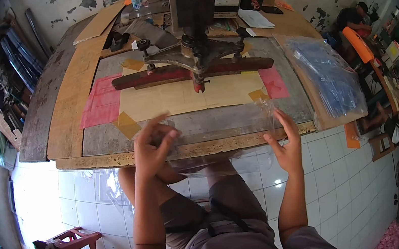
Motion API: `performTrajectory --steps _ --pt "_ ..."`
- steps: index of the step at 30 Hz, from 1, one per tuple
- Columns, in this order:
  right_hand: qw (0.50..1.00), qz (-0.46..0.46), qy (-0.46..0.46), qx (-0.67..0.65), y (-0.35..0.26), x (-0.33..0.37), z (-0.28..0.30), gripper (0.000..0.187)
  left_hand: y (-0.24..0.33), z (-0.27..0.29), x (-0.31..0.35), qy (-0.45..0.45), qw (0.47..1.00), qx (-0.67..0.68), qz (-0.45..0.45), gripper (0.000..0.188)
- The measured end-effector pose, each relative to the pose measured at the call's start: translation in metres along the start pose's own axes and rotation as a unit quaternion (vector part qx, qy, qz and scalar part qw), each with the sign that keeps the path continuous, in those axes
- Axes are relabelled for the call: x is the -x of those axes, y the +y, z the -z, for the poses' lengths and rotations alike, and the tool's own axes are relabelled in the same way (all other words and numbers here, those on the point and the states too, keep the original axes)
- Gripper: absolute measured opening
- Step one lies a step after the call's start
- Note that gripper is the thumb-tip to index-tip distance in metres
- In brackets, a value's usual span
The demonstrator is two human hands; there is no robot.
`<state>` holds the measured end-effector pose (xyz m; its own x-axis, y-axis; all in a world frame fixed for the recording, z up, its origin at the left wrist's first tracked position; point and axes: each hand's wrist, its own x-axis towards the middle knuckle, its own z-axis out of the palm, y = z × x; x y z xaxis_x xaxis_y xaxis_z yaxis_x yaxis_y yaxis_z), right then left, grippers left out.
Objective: The person prepares plastic sheets and uses a heat-sealing machine to seal them. The person aligns a plastic sheet on the workbench, smooths it, and then presses down the heat-sealer arm to create a seal.
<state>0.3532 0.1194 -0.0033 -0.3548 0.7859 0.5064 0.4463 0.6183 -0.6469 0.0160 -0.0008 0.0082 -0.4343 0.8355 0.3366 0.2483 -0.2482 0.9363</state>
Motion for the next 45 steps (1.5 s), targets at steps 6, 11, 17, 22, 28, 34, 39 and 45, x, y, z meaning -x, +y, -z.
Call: performTrajectory --steps 6,11,17,22,28,34,39,45 --pt "0.991 0.104 0.051 0.061 -0.046 -0.017 0.037 0.045 0.043 -0.008 0.039 -0.193 0.964 -0.179 -0.042 0.025" --pt "0.957 0.234 -0.009 0.169 -0.091 -0.013 0.038 0.039 0.074 -0.046 0.054 -0.168 0.964 -0.179 -0.105 0.024" --pt "0.963 0.223 0.083 0.127 -0.113 0.018 0.016 0.025 0.033 -0.056 0.067 0.002 0.974 -0.134 -0.180 0.011" --pt "0.922 0.298 0.236 0.076 -0.066 0.117 -0.016 0.031 0.041 -0.041 0.069 0.225 0.967 0.123 0.016 0.018" --pt "0.962 -0.067 0.182 -0.191 -0.044 0.136 -0.051 0.040 0.029 -0.044 0.076 0.267 0.945 0.187 0.013 0.024" --pt "0.788 -0.287 0.206 -0.503 -0.047 0.108 -0.036 0.047 0.016 -0.058 0.077 0.308 0.945 0.104 -0.030 0.032" --pt "0.918 -0.060 0.130 -0.370 -0.023 0.103 -0.017 0.049 0.027 -0.054 0.078 0.289 0.955 0.054 -0.032 0.050" --pt "0.574 -0.117 -0.062 -0.808 -0.010 0.099 0.001 0.027 0.042 -0.042 0.077 0.173 0.982 0.075 0.007 0.054"
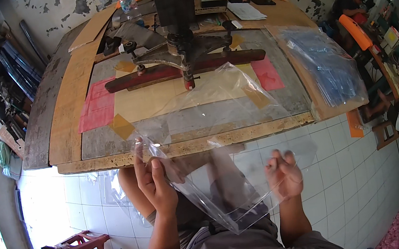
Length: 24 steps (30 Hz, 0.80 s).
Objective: The person prepares plastic sheets and uses a heat-sealing machine to seal them. The person aligns a plastic sheet on the workbench, smooths it, and then presses down the heat-sealer arm to create a seal.
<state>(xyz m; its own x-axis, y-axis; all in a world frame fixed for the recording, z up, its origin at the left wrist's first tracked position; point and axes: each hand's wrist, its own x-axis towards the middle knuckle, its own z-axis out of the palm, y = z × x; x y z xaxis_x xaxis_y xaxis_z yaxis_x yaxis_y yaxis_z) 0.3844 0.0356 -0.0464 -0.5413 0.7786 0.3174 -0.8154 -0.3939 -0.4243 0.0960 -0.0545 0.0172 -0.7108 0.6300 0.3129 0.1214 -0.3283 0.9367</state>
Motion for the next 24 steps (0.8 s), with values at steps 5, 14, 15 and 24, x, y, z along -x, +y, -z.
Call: performTrajectory --steps 5,14,15,24 --pt "0.890 -0.095 -0.038 0.444 0.043 -0.029 -0.038 0.028 -0.002 -0.008 0.009 -0.121 0.982 0.137 0.034 0.052" --pt "0.853 0.187 -0.096 0.477 0.068 -0.071 -0.042 0.043 0.000 -0.022 0.019 -0.233 0.908 -0.202 -0.283 0.056" --pt "0.896 0.135 -0.086 0.414 0.072 -0.069 -0.050 0.047 -0.011 -0.020 0.025 -0.211 0.928 -0.164 -0.258 0.059" --pt "0.860 0.048 -0.198 0.468 0.069 -0.057 -0.067 0.087 -0.022 -0.039 0.020 -0.238 0.936 -0.007 -0.258 0.091"
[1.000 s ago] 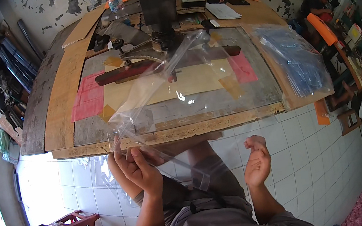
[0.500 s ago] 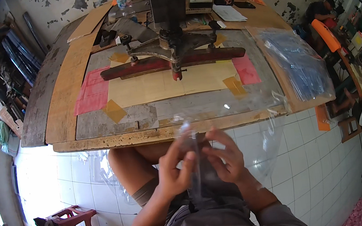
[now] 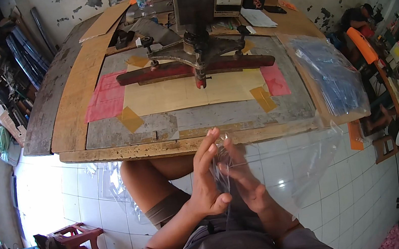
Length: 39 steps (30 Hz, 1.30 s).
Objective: The person prepares plastic sheets and uses a heat-sealing machine to seal them. The person aligns a plastic sheet on the workbench, smooths it, and then presses down the heat-sealer arm to create a seal.
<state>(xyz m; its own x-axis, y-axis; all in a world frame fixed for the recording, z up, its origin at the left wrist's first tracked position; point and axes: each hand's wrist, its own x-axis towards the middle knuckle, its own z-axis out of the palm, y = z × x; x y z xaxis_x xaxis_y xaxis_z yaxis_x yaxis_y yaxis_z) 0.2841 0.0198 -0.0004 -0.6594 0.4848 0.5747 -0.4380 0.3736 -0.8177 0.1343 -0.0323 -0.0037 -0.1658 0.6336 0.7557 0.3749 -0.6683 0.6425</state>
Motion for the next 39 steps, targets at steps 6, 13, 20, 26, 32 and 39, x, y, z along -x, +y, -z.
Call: performTrajectory --steps 6,13,20,26,32,39 --pt "0.998 -0.063 0.010 -0.005 0.006 0.016 -0.008 0.083 0.001 -0.005 0.000 0.013 0.994 0.094 0.057 0.105" --pt "0.996 0.046 0.046 0.068 0.008 -0.012 -0.031 0.083 -0.001 -0.014 0.008 0.023 0.991 0.122 0.039 0.115" --pt "0.992 0.008 -0.032 -0.121 0.016 -0.009 -0.012 0.097 0.001 -0.002 0.000 0.046 0.986 0.155 0.048 0.118" --pt "0.947 -0.046 0.037 -0.317 0.004 -0.016 -0.020 0.108 0.012 0.001 -0.008 0.059 0.978 0.112 0.168 0.101" --pt "0.984 -0.078 -0.069 -0.142 0.011 -0.007 -0.009 0.104 0.009 0.002 -0.010 0.068 0.980 0.128 0.140 0.095" --pt "0.989 -0.109 -0.012 -0.103 0.005 0.009 -0.010 0.086 0.013 0.001 -0.011 0.044 0.983 0.064 0.166 0.097"
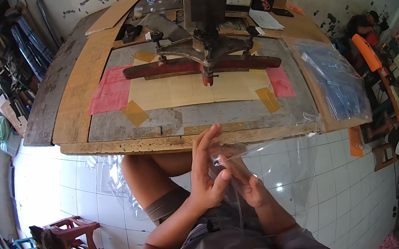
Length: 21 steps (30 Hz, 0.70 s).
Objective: The person prepares plastic sheets and uses a heat-sealing machine to seal them. The person aligns a plastic sheet on the workbench, smooths it, and then presses down the heat-sealer arm to create a seal.
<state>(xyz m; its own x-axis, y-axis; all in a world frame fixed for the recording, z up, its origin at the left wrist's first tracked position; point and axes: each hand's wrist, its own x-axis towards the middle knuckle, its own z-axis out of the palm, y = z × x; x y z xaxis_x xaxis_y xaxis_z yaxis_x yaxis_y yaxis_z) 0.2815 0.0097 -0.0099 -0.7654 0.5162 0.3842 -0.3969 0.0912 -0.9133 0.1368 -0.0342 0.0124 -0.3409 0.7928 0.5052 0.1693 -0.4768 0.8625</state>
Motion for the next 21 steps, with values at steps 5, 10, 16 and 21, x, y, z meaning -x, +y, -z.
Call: performTrajectory --steps 5,10,16,21 --pt "0.999 -0.008 -0.016 0.035 0.000 0.001 0.000 0.076 0.001 -0.003 0.002 0.020 1.000 0.005 0.002 0.106" --pt "0.997 0.051 -0.043 -0.046 -0.009 -0.015 0.008 0.072 0.002 -0.004 -0.002 -0.002 1.000 -0.015 0.014 0.115" --pt "0.989 0.018 -0.004 -0.147 0.016 0.008 0.003 0.072 0.000 -0.002 -0.010 -0.016 1.000 -0.012 0.015 0.105" --pt "0.970 -0.012 -0.028 -0.240 0.014 0.012 0.005 0.075 0.006 0.001 -0.011 -0.020 0.998 -0.056 0.011 0.104"
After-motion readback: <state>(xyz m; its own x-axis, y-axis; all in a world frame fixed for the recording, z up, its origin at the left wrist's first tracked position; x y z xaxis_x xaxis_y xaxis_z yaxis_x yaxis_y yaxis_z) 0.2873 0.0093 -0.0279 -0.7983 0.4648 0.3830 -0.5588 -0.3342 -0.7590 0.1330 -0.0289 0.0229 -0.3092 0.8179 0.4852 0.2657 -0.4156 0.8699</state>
